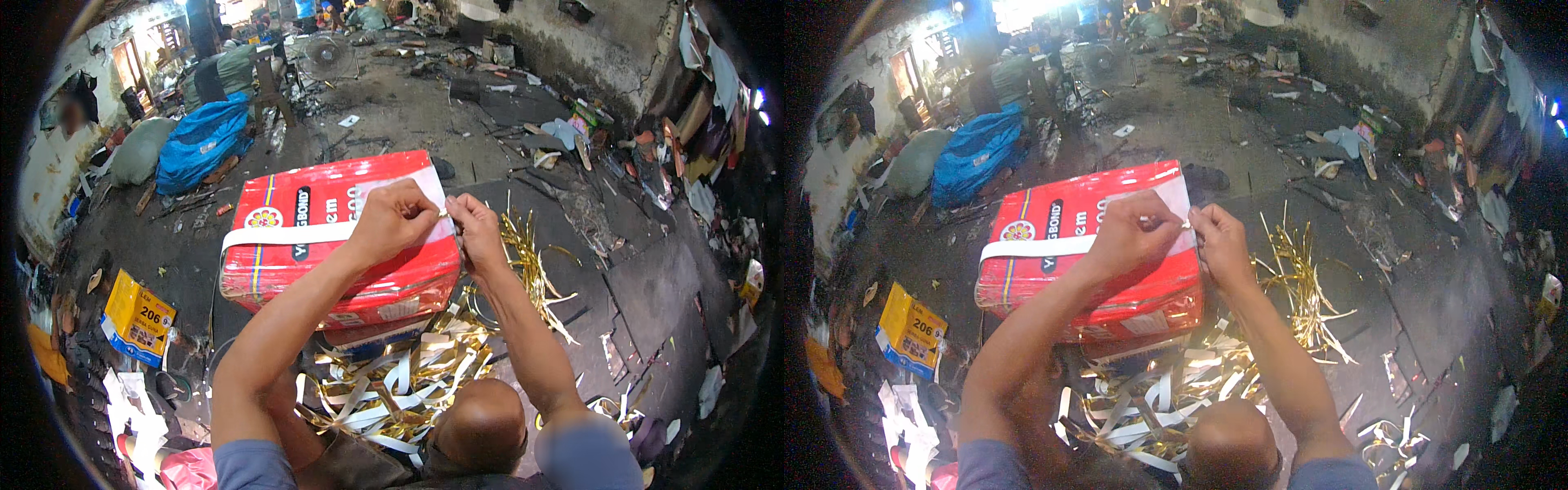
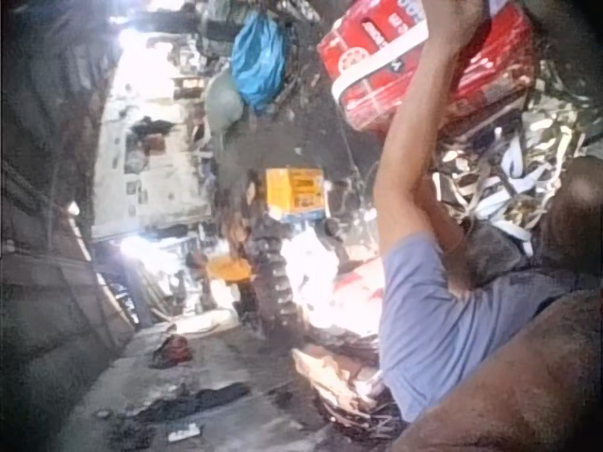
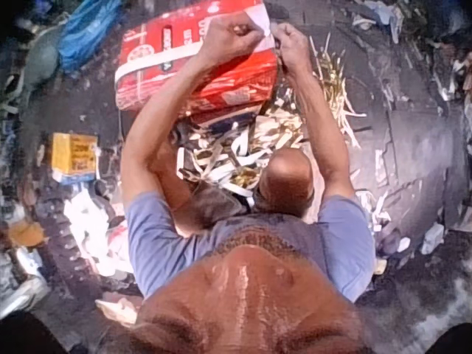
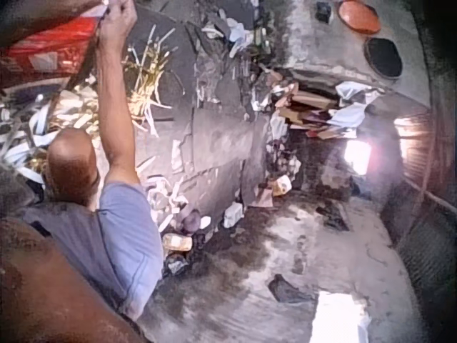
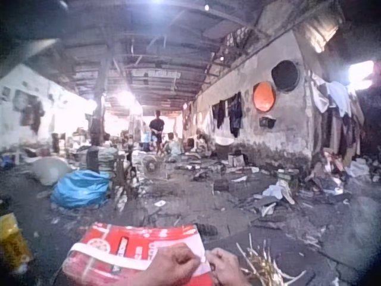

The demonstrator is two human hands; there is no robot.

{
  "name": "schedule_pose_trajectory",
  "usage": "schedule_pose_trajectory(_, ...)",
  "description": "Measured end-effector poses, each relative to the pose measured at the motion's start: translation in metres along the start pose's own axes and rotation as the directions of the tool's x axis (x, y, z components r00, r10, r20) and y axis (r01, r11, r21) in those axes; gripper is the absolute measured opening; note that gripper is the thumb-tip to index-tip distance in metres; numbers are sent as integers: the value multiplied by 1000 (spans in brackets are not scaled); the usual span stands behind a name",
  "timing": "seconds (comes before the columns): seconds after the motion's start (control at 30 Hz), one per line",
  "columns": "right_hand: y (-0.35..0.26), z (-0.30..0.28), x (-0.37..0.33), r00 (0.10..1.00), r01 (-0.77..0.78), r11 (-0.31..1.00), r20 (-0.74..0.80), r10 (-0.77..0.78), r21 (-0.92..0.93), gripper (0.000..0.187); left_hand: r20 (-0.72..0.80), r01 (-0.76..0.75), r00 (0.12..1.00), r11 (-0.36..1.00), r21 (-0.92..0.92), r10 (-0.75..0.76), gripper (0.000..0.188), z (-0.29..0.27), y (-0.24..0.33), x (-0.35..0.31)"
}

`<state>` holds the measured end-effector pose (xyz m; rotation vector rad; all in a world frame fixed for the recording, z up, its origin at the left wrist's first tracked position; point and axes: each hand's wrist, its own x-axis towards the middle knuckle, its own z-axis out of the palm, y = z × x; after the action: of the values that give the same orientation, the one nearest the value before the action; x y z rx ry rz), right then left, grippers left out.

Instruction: The person sits on the floor and wraps a red cardboard box with white and gold ribbons. They repeatedly pull ribbon from a pile, wrap it around the box, and secure it by hand.

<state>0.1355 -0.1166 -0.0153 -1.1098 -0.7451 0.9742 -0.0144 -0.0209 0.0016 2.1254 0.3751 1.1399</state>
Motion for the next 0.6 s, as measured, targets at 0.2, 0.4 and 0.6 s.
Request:
schedule_pose_trajectory(0.2,29,-22,2,997,-73,976,6,74,205,30,32,26,999,998,-63,-24,7,12,-1,12)
schedule_pose_trajectory(0.4,-23,-22,6,974,-225,972,-23,227,74,51,-14,10,1000,994,-113,-12,10,14,-5,12)
schedule_pose_trajectory(0.6,-20,-9,71,941,164,381,28,-338,-910,49,-13,11,1000,998,-59,-11,7,13,-2,13)
